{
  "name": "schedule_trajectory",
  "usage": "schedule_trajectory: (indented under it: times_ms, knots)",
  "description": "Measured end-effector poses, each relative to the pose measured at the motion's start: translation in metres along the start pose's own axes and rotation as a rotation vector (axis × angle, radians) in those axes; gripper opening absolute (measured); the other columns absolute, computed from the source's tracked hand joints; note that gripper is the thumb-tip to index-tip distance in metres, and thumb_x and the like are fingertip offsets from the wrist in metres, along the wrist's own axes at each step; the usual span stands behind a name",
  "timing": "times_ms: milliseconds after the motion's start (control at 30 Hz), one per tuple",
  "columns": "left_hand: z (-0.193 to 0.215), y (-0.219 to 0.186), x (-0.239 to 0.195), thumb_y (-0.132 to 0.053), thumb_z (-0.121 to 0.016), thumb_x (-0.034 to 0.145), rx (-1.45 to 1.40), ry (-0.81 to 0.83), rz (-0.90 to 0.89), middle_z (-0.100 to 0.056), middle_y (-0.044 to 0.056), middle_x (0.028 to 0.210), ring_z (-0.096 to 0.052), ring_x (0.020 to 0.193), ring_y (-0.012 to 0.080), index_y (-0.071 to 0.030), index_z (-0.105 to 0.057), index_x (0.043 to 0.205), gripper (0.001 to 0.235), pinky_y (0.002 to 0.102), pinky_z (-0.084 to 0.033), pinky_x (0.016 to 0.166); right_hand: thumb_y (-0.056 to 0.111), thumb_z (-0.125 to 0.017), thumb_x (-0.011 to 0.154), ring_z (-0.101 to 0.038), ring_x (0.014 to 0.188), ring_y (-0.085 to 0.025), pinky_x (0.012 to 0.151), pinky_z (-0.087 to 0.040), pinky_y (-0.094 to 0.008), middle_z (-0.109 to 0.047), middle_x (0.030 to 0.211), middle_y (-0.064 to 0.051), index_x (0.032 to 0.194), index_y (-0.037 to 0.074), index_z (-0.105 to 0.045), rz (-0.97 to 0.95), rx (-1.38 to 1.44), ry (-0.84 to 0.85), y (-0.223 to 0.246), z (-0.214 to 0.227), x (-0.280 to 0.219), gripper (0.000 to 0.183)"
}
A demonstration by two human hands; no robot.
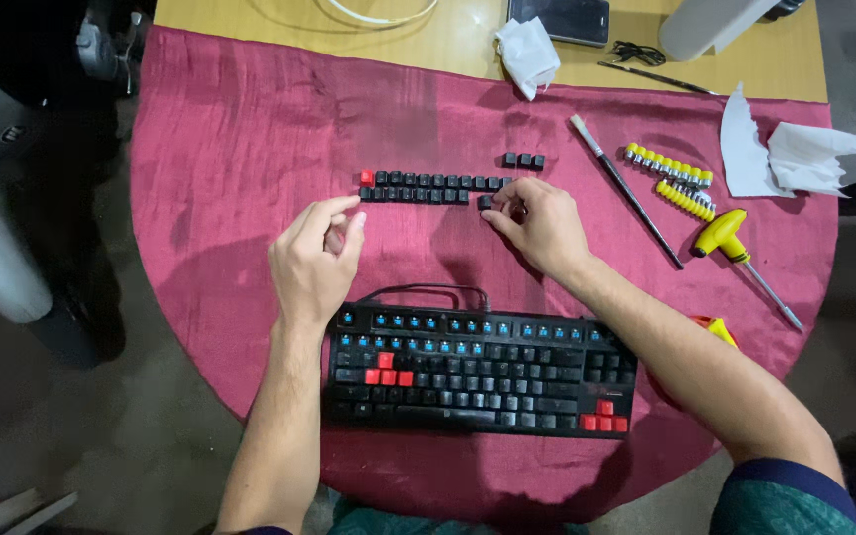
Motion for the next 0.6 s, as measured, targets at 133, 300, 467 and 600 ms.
schedule_trajectory:
  times_ms: [133,300,467,600]
  knots:
    - [0.000,0.000,0.000,-0.018,-0.081,0.093,0.011,-0.008,-0.003,-0.069,0.004,0.078,-0.069,0.067,0.0287,-0.019,-0.078,0.108,0.015,0.040,-0.056,0.060,0.024,-0.085,0.085,-0.070,0.076,-0.030,0.070,-0.057,-0.042,-0.067,0.077,-0.008,0.099,0.014,-0.074,-0.024,-0.006,0.007,0.005,-0.001,0.003,0.021]
    - [0.000,-0.003,-0.001,-0.019,-0.080,0.093,0.018,0.005,-0.001,-0.069,0.001,0.078,-0.068,0.064,0.0239,-0.021,-0.078,0.107,0.014,0.036,-0.056,0.058,0.026,-0.085,0.085,-0.070,0.071,-0.024,0.066,-0.057,-0.036,-0.066,0.072,-0.001,0.092,0.017,-0.075,-0.085,-0.012,0.005,0.008,-0.002,0.006,0.016]
    - [0.004,-0.007,0.002,-0.017,-0.079,0.093,0.010,0.031,-0.003,-0.067,0.002,0.076,-0.066,0.062,0.0250,-0.020,-0.077,0.107,0.014,0.037,-0.055,0.057,0.024,-0.084,0.085,-0.068,0.074,-0.028,0.068,-0.057,-0.041,-0.062,0.074,-0.005,0.090,0.015,-0.073,-0.032,-0.006,-0.018,0.012,-0.002,0.008,0.016]
    - [0.002,-0.006,0.001,-0.018,-0.079,0.094,0.023,0.034,-0.010,-0.067,0.001,0.076,-0.067,0.062,0.0244,-0.021,-0.077,0.107,0.014,0.037,-0.055,0.057,0.025,-0.084,0.086,-0.070,0.077,-0.029,0.069,-0.057,-0.041,-0.064,0.076,-0.005,0.089,0.015,-0.073,-0.041,-0.010,-0.011,0.014,-0.002,0.009,0.015]
Point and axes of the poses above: each hand's wrist, its own x-axis towards the middle knuckle, its own z-axis out of the back of the hand, y = z × x, the point moved 6 cm from there along x, towards the middle knuckle
